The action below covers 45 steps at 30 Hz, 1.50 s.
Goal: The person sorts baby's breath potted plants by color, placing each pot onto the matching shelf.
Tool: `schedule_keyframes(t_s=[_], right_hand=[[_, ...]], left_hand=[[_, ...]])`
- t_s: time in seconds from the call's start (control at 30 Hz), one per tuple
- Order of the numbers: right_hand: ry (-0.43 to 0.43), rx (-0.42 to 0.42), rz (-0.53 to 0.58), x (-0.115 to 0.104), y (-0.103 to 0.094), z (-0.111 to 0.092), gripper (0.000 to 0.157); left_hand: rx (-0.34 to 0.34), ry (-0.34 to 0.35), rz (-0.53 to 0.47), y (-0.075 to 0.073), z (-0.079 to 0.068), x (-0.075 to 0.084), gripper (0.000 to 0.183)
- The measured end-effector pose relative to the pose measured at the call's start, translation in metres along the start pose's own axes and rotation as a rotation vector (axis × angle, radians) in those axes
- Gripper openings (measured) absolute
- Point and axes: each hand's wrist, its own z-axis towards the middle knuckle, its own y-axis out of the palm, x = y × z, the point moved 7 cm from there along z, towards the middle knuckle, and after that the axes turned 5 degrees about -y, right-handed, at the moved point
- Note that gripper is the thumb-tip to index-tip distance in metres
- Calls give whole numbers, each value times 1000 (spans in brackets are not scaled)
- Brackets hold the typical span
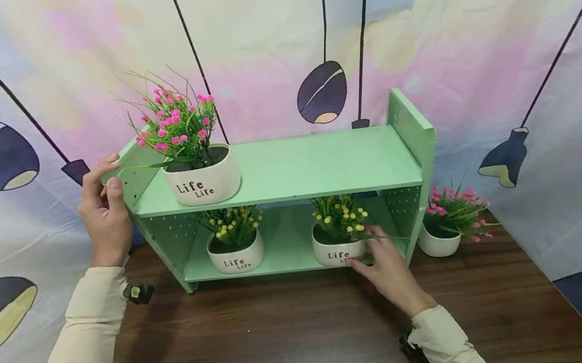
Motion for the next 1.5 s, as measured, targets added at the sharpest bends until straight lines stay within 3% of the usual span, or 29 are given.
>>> schedule_keyframes(t_s=[0.23,0.5,0.7,0.9,1.23,1.5], right_hand=[[-51,39,-117,-3,3,-2,50],[-82,65,-142,-4,4,-1,45],[-79,66,-157,-3,6,2,52],[-129,80,-208,-3,9,4,66],[-187,97,-214,-4,10,4,70],[-178,86,-216,-3,10,4,66]], left_hand=[[-2,-3,-2,1,0,0,34],[8,0,-13,1,-1,1,36],[6,-3,-7,0,-1,1,35],[4,0,-7,0,-1,0,34],[6,5,-13,-1,-2,-1,34],[5,1,-9,-1,-2,-1,33]])
